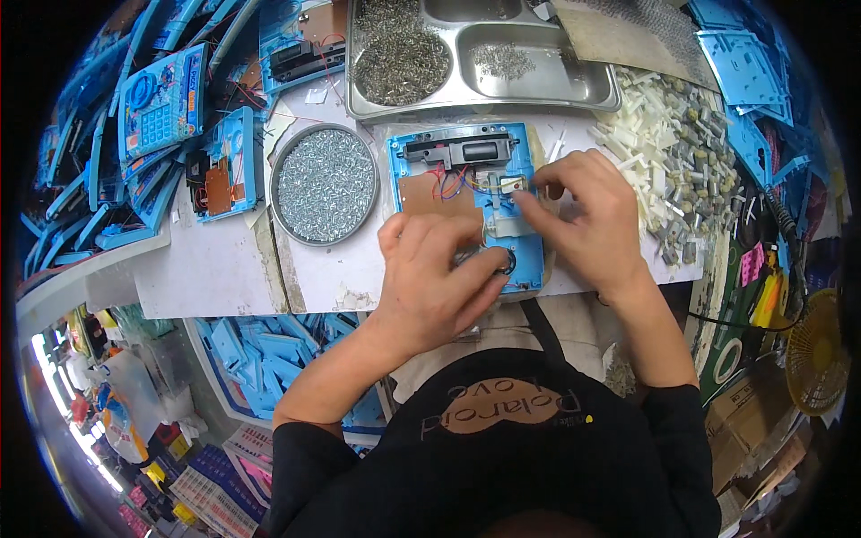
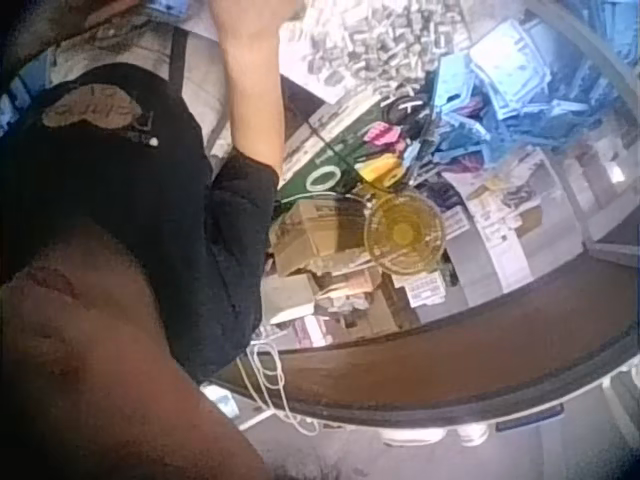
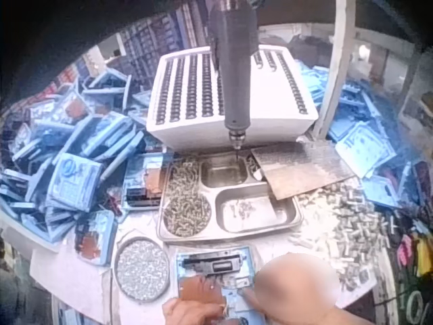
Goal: Assemble an electronic component by soldering wires and screwing on a blue plastic casing.
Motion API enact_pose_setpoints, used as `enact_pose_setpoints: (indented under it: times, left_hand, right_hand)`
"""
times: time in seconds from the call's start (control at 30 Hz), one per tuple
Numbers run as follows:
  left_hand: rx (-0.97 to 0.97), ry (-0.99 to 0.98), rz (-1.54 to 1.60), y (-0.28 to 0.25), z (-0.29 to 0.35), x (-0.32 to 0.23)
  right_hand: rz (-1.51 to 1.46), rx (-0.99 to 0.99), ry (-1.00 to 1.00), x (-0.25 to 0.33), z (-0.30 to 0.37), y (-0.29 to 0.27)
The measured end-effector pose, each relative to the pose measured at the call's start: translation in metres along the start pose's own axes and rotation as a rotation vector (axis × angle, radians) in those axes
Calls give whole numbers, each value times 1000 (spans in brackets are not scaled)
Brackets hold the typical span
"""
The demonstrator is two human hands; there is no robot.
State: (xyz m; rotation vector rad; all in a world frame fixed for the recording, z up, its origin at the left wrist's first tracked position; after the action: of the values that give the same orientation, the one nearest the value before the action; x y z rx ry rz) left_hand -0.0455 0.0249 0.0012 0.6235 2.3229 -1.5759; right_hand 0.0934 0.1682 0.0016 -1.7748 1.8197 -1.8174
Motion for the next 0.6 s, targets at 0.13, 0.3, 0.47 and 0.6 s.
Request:
enact_pose_setpoints:
  times: [0.13, 0.3, 0.47, 0.6]
  left_hand:
    - [-58, -36, -16, -6, -3, 10]
    - [-121, 5, -80, -4, -19, 16]
    - [-108, 41, -158, 2, -29, 20]
    - [-65, 50, -205, 6, -34, 21]
  right_hand:
    - [132, 91, 89, 2, -7, 9]
    - [263, 276, 94, 11, -22, 4]
    - [421, 287, -79, 24, -25, 8]
    - [468, 302, -111, 23, -22, 11]
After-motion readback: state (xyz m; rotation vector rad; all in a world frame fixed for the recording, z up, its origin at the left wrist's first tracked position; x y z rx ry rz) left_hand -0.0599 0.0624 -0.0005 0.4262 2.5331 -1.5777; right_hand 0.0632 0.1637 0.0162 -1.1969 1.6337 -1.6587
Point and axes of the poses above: each hand's wrist, its own z-axis away from the middle knuckle, its own y-axis out of the palm, x = y × z, the point moved 4 cm from there along -z, towards the middle knuckle, and after that the axes turned 4 degrees about -z, right-handed, at the moved point
